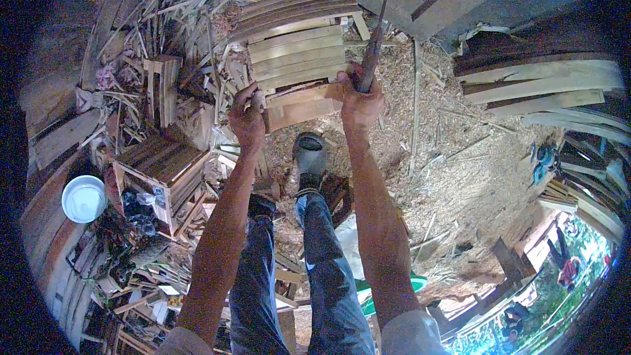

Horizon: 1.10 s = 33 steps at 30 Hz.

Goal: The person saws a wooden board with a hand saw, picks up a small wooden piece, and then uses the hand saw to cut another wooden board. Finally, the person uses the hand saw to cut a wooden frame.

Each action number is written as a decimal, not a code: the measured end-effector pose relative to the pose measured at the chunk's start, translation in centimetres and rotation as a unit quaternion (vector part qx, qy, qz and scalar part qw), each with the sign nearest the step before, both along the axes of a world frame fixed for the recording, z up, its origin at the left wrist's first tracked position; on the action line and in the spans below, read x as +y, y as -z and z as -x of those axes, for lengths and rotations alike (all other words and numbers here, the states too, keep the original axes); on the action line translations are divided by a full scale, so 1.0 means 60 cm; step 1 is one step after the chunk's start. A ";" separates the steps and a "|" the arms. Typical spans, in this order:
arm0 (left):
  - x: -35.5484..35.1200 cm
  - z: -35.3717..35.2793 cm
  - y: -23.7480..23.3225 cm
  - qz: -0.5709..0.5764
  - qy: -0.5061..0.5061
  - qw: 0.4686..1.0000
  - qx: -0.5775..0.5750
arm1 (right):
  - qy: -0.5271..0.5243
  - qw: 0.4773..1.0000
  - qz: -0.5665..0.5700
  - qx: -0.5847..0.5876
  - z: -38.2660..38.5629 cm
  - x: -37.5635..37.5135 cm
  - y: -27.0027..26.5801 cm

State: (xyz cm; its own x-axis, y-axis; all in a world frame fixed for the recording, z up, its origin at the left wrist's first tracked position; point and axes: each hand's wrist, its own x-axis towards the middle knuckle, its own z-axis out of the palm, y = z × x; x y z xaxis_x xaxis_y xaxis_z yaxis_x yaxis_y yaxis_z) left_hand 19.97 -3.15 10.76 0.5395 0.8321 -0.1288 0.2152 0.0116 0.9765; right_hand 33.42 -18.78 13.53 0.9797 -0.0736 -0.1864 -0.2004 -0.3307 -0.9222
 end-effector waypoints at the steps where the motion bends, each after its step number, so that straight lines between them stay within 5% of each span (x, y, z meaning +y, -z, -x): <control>1: 0.001 0.001 0.004 -0.015 0.003 1.000 0.010 | 0.000 0.999 0.032 -0.012 0.000 0.000 0.000; 9: -0.002 0.000 -0.001 -0.003 -0.004 1.000 0.004 | -0.007 1.000 0.000 -0.016 0.001 0.001 -0.001; 14: 0.002 -0.006 -0.007 -0.117 0.022 0.993 0.015 | -0.009 0.999 -0.040 -0.019 -0.003 -0.003 0.009; 16: -0.001 -0.007 -0.017 -0.066 0.018 0.997 0.035 | -0.013 1.000 0.001 0.023 0.000 0.001 -0.005; 19: 0.000 -0.019 -0.031 -0.243 0.014 0.959 0.148 | 0.005 0.998 -0.038 0.058 0.002 0.003 -0.016; 23: -0.011 -0.106 -0.080 -0.334 0.047 0.933 0.124 | 0.001 1.000 -0.007 0.014 0.003 0.005 -0.022; 25: -0.014 -0.167 -0.077 -0.431 0.142 0.884 0.115 | 0.009 0.999 -0.019 0.036 0.001 0.008 -0.027; 33: -0.050 -0.246 -0.027 -0.440 0.156 0.864 0.189 | -0.028 0.994 0.104 -0.004 -0.005 -0.010 -0.031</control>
